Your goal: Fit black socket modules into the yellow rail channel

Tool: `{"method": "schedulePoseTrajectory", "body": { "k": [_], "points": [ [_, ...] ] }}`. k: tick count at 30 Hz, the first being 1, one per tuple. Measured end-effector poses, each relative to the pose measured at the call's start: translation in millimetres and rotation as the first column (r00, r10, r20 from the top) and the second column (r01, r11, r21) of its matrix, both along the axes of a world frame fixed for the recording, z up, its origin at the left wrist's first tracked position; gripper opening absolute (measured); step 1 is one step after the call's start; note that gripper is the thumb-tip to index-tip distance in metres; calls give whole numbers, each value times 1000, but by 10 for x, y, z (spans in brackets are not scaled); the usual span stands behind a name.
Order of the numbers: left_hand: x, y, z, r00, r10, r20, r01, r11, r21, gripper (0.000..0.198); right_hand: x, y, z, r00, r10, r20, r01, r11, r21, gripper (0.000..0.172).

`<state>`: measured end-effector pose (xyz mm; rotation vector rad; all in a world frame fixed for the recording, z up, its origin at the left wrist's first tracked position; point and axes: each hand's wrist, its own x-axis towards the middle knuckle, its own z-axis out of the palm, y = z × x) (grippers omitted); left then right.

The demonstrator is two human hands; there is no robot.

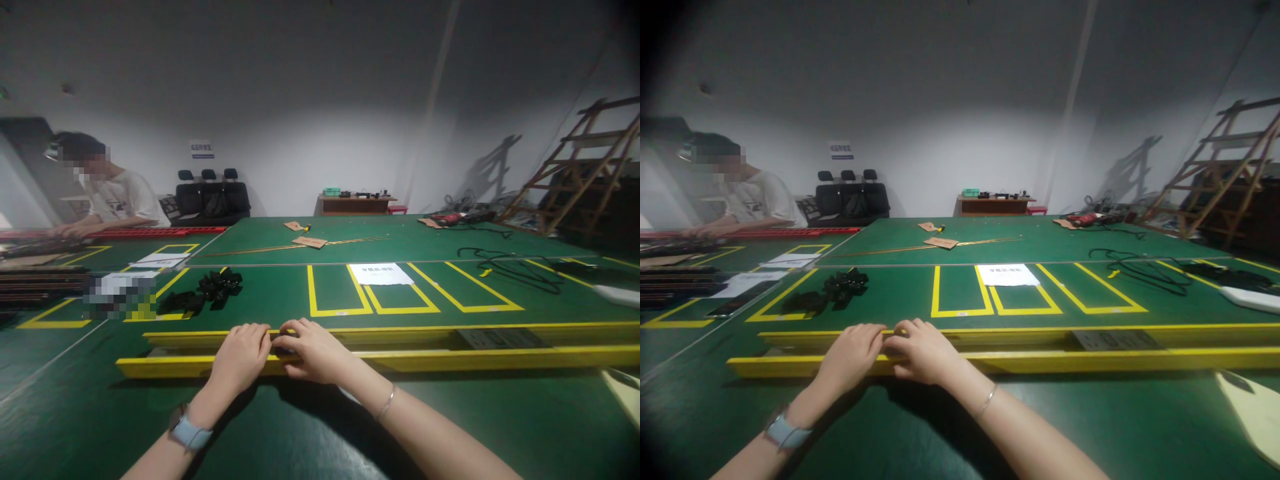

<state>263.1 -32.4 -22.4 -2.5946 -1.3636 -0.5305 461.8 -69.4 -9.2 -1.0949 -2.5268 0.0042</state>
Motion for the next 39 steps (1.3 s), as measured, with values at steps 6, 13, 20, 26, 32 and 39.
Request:
{"method": "schedulePoseTrajectory", "body": {
  "k": [6, 13, 20, 26, 32, 39],
  "points": [
    [-4, 14, -9, 1000, 12, -3, -12, 1000, -2, 35, -21, -24, -16, 999, -41, 7, 41, 999, 32, 40],
    [-21, 28, -21, 1000, 6, -15, -7, 1000, -10, 35, -48, -20, -19, 997, -70, 12, 69, 996, 47, 39],
    [-40, 63, -72, 999, -26, -44, 26, 1000, 11, 36, -63, 0, -11, 998, -68, -4, 68, 997, 20, 39],
    [-41, 60, -64, 997, -27, -73, 28, 999, 20, 39, -113, 46, -30, 997, -78, 25, 77, 997, 17, 37],
    [-50, 52, -55, 996, -25, -88, 26, 1000, 9, 39, -168, 60, -30, 992, -103, 78, 98, 993, 64, 37],
    [-46, 56, -52, 997, -24, -67, 24, 1000, -2, 38, -177, 80, -35, 992, -99, 83, 92, 992, 88, 38]
  ]
}}
